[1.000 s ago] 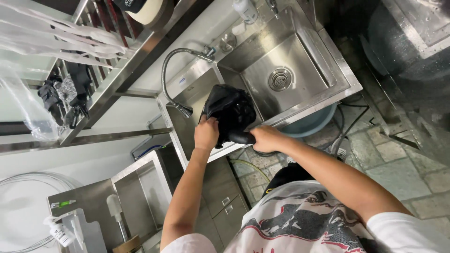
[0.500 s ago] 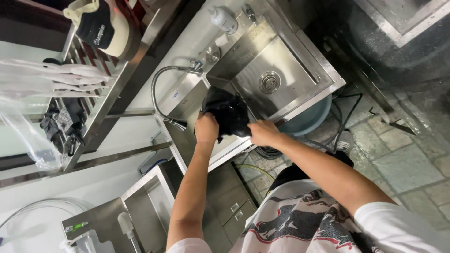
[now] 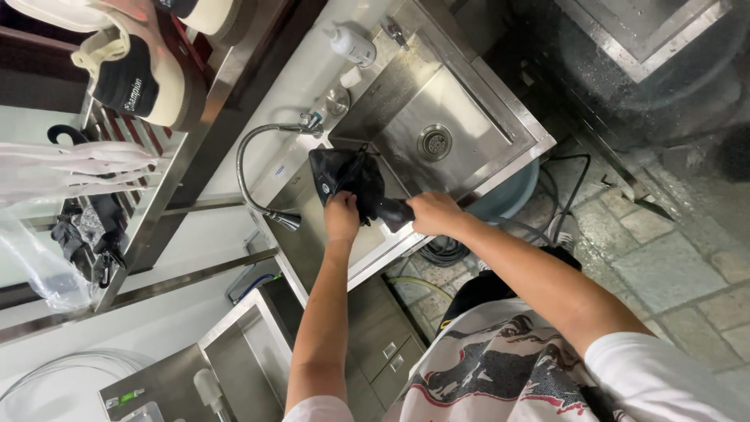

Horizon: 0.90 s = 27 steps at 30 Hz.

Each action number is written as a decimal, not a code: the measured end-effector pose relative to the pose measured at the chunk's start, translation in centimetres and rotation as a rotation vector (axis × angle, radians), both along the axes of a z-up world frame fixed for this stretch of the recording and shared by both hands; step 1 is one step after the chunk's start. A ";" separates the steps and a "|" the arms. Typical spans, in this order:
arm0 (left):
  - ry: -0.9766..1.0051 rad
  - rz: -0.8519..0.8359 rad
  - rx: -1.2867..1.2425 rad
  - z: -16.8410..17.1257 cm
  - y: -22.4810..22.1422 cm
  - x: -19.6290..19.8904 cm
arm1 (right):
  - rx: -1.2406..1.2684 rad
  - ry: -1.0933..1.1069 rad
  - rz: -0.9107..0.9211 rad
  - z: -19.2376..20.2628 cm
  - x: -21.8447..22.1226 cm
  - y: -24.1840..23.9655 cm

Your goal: Hand-washing a black pouch and a nylon strap in a commercial sink using a water nozzle.

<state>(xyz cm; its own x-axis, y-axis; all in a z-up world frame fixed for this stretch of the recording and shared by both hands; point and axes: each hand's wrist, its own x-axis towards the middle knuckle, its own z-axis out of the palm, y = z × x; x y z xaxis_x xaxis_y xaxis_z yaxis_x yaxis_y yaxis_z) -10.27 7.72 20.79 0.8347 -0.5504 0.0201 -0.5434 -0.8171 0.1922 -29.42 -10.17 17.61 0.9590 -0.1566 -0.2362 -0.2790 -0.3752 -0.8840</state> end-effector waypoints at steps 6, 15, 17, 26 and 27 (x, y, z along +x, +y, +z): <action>0.049 -0.005 -0.018 0.7 0.6 0.3 | -0.038 0.020 0.032 -0.3 -0.1 0.3; 0.045 -0.005 -0.011 0.8 1.5 0.7 | -0.047 -0.014 0.061 -0.9 -0.6 0.8; 0.047 0.007 -0.009 1.2 1.7 0.8 | -0.027 -0.036 0.042 -0.9 -0.7 0.7; 0.045 -0.006 -0.060 2.0 3.0 1.4 | -0.051 -0.061 0.089 -0.8 -0.5 0.6; 0.047 -0.008 -0.055 2.1 3.1 1.4 | -0.047 -0.059 0.088 -1.1 -0.4 0.6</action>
<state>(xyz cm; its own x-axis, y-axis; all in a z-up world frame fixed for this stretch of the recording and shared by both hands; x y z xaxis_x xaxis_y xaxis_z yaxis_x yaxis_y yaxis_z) -8.88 10.81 22.87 0.8312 -0.5559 0.0116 -0.5390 -0.8005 0.2621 -29.85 -9.56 16.52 0.9816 -0.0811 -0.1728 -0.1909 -0.4369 -0.8790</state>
